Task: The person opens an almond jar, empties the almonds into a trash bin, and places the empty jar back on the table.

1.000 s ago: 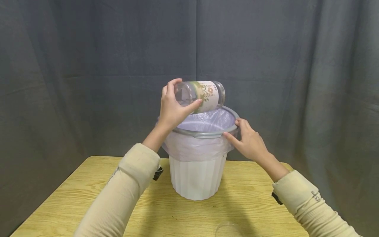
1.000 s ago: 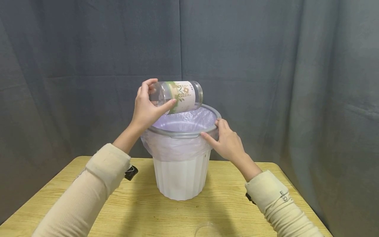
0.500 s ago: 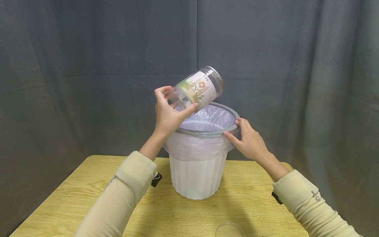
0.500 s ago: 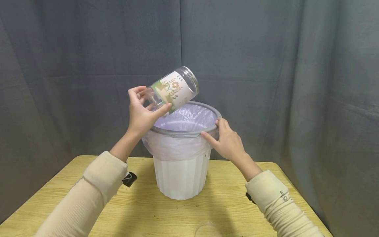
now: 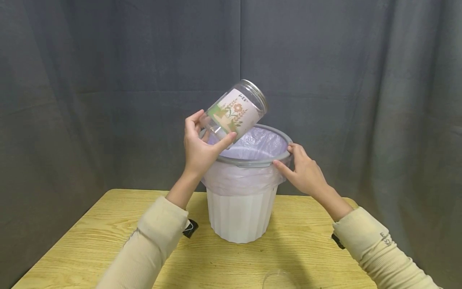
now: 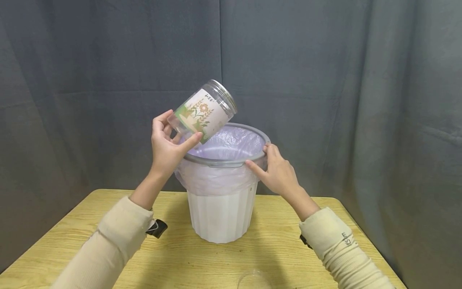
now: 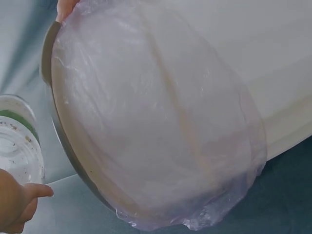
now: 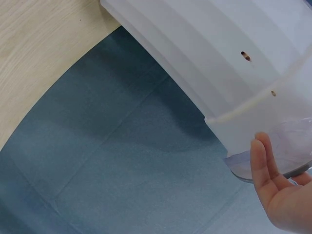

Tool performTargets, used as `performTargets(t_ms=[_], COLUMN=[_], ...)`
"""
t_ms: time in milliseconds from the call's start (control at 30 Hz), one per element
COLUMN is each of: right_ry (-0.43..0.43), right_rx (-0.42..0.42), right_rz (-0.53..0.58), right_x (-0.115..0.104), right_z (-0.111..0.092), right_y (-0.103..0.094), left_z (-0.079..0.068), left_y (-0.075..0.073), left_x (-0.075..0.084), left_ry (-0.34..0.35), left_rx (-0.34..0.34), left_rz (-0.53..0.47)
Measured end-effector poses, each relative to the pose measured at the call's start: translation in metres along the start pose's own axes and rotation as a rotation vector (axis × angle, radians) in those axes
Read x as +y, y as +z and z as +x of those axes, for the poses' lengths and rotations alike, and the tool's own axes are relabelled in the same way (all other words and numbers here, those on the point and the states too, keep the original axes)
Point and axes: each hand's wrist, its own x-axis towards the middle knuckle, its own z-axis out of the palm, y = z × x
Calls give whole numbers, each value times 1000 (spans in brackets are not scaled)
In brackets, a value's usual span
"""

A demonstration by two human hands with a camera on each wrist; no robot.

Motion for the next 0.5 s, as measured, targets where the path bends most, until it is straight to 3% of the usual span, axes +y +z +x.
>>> performTargets(t_ms=[200, 500], right_ry=[0, 14], right_rx=[0, -14], right_rz=[2, 7], right_x=[0, 0], right_z=[0, -1], right_y=[0, 0], left_z=[-6, -16], left_y=[-1, -7], left_x=[2, 1], left_ry=[-76, -163], left_rx=[34, 85], left_rz=[-151, -183])
